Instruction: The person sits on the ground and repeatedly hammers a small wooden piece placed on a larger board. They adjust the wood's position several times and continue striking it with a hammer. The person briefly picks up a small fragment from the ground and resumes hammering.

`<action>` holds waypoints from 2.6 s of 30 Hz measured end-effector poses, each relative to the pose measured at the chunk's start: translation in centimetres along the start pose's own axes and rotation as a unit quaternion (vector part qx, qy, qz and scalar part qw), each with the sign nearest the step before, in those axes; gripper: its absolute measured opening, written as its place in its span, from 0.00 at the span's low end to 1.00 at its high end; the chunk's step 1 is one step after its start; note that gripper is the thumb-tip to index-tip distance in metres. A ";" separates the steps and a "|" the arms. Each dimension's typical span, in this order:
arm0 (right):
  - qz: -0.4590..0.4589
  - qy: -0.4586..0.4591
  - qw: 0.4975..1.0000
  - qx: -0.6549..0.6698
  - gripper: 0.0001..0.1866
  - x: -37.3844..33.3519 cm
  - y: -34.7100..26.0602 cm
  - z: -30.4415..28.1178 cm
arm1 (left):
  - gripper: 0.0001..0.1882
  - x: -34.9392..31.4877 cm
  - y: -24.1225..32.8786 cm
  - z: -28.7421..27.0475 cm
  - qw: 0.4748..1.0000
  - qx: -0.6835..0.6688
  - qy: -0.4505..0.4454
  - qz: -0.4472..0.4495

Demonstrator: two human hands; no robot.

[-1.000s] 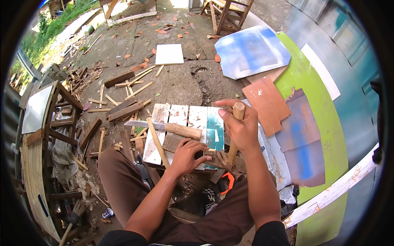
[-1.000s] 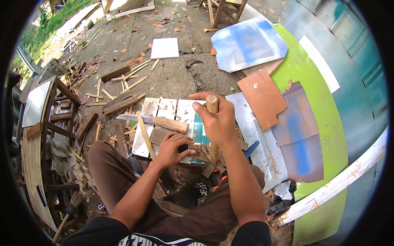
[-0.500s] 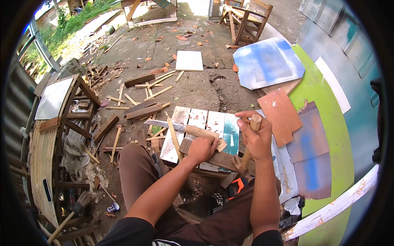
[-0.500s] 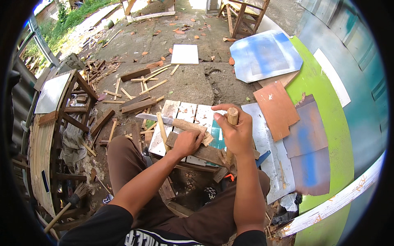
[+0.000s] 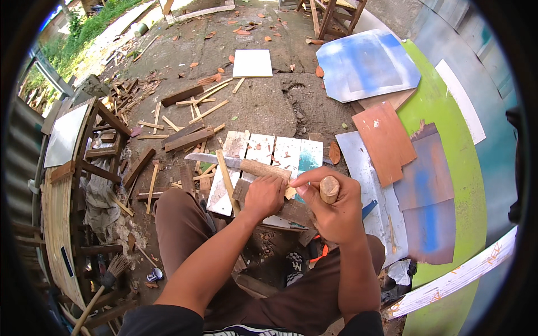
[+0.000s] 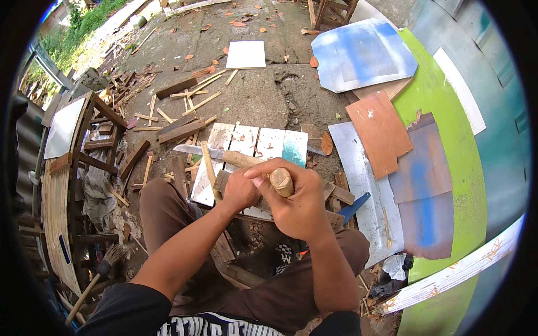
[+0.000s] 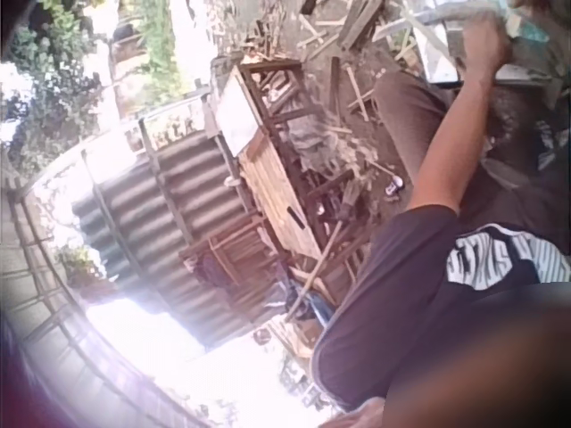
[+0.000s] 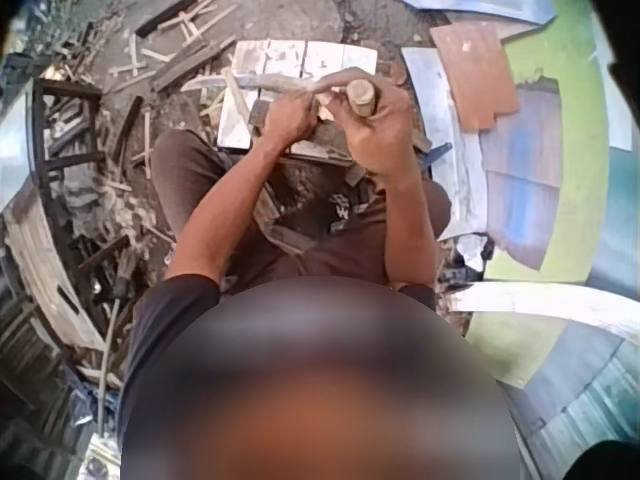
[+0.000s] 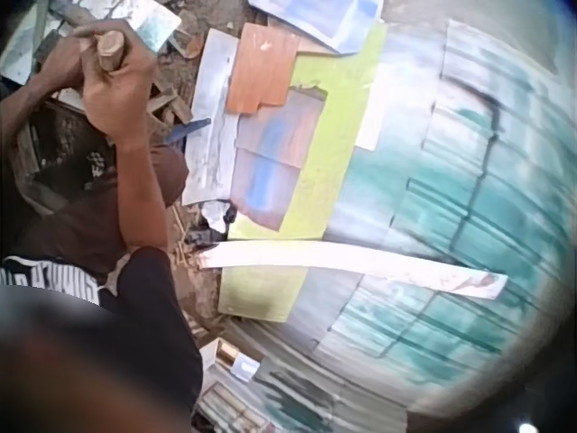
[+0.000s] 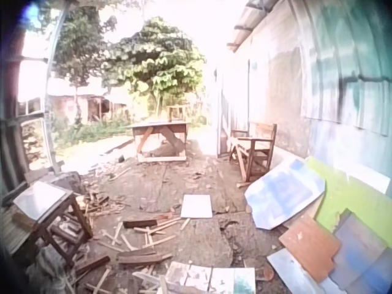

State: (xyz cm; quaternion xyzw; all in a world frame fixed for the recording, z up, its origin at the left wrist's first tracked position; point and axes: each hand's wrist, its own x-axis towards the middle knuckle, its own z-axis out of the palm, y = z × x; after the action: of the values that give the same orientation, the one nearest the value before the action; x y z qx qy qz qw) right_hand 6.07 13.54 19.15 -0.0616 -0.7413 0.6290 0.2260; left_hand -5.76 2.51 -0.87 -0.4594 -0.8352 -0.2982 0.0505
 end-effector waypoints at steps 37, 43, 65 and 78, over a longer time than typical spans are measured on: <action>-0.134 -0.034 0.982 -0.126 0.08 -6.9 -2.8 -0.3 | 0.13 -1.0 0.4 -0.2 0.997 -0.017 0.077 0.025; -0.137 -0.042 0.981 -0.134 0.08 -6.1 -2.8 0.2 | 0.13 -1.2 0.1 0.1 0.996 -0.021 0.081 0.010; -0.169 -0.032 0.985 0.030 0.08 -9.6 0.0 -3.6 | 0.11 -1.2 0.2 0.3 0.997 -0.030 0.077 -0.006; -0.042 0.146 0.987 0.047 0.05 -3.1 0.6 -3.6 | 0.18 -0.5 -0.6 0.5 0.997 -0.065 0.042 0.000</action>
State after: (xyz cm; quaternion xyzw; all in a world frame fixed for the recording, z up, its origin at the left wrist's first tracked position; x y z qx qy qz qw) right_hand 10.17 15.72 18.15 -0.1108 -0.6719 0.6375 0.3602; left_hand -5.85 2.22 -1.72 -0.4487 -0.8112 -0.3709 0.0553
